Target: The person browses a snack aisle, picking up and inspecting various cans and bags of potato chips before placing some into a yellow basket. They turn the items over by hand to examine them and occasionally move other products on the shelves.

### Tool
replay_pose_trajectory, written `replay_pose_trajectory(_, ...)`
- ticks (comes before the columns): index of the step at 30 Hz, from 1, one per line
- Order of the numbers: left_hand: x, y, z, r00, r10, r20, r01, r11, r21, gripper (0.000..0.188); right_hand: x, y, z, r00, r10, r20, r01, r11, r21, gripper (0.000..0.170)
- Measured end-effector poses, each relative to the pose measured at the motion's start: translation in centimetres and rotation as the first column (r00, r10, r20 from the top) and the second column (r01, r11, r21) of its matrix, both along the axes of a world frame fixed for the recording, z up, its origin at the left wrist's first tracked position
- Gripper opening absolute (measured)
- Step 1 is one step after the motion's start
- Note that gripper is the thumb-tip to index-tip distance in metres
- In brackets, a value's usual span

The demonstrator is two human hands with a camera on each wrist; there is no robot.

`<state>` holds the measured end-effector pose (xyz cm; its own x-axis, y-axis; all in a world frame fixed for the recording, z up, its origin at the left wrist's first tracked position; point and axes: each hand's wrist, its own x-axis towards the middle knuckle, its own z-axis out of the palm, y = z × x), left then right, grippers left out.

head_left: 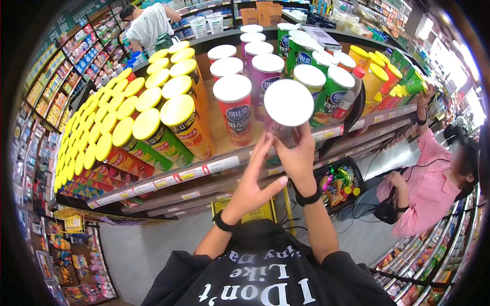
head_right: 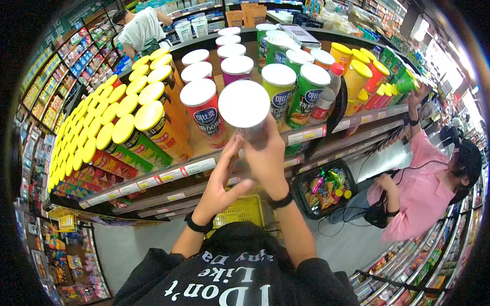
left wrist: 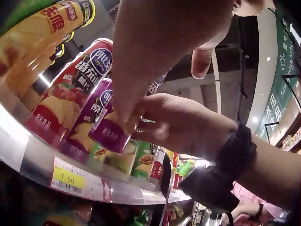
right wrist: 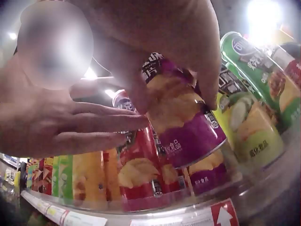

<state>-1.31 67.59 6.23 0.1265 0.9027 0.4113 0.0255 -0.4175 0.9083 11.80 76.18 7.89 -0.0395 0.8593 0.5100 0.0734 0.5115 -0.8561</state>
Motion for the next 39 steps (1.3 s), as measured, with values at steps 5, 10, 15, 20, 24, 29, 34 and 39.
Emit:
replay_pose_trajectory(5,-0.1,1.6,-1.5,0.999,0.041,-0.006,-0.041,0.999,-0.02,0.089,-1.4,1.7,-2.9,0.999,0.003,-0.044,-0.006,0.998,-0.061,0.076)
replay_pose_trajectory(10,-0.2,2.6,-1.4,0.999,0.032,0.004,-0.032,0.999,-0.011,0.086,-1.6,3.1,-3.2,0.999,-0.023,-0.035,0.024,0.999,0.031,0.076)
replay_pose_trajectory(15,-0.1,3.4,-2.0,0.999,0.031,0.009,-0.031,0.999,-0.009,0.084,-1.6,2.6,-2.2,0.974,-0.151,0.166,0.13,0.982,0.135,0.077)
replay_pose_trajectory(20,0.2,3.4,-1.9,0.998,0.043,0.048,-0.04,0.998,-0.049,0.082,-2.6,2.1,-3.1,0.96,-0.219,0.177,0.197,0.971,0.131,0.077)
replay_pose_trajectory(24,0.0,3.7,-2.4,0.997,0.042,0.057,-0.04,0.999,-0.036,0.079,-2.4,1.9,-3.3,0.979,-0.149,0.138,0.156,0.987,-0.035,0.072)
replay_pose_trajectory(29,-0.6,3.4,-3.1,0.991,-0.011,0.132,0.014,1.0,-0.025,0.073,-2.3,1.8,-4.4,0.95,-0.228,0.214,0.232,0.973,0.007,0.07)
replay_pose_trajectory(34,-2.6,0.2,-2.9,0.985,-0.036,0.168,0.051,0.995,-0.089,0.064,-2.8,-0.8,-2.8,0.817,-0.516,0.257,0.448,0.849,0.281,0.064)
replay_pose_trajectory(39,-3.9,-2.4,-5.2,0.955,0.013,0.297,0.052,0.976,-0.211,0.05,-5.0,-1.8,3.4,0.905,-0.243,0.348,0.077,0.9,0.428,0.07)
